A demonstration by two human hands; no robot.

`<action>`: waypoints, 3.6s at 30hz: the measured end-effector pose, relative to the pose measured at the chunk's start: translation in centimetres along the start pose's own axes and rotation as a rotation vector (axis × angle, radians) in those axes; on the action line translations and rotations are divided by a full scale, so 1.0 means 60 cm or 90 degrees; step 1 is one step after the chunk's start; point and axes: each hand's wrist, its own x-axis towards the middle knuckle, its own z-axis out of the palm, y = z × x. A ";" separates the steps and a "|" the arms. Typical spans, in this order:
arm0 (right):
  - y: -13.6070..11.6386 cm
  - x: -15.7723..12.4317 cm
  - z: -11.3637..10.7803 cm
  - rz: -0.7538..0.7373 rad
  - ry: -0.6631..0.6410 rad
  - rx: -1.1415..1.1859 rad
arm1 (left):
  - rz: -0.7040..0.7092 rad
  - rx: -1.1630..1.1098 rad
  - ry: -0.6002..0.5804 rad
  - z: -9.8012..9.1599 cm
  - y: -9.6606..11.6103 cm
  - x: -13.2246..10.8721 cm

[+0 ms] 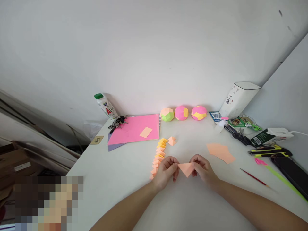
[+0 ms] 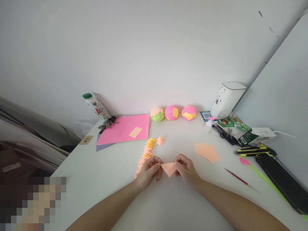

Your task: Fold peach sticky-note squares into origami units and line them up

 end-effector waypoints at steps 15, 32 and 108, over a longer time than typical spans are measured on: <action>-0.001 -0.001 0.011 -0.073 -0.089 -0.225 | 0.000 0.204 -0.040 0.013 0.000 -0.007; -0.010 -0.002 0.000 0.012 -0.077 -0.001 | 0.001 0.085 -0.012 0.005 0.004 -0.003; -0.001 0.002 0.002 -0.030 -0.089 -0.127 | 0.106 0.098 -0.029 -0.005 -0.022 -0.002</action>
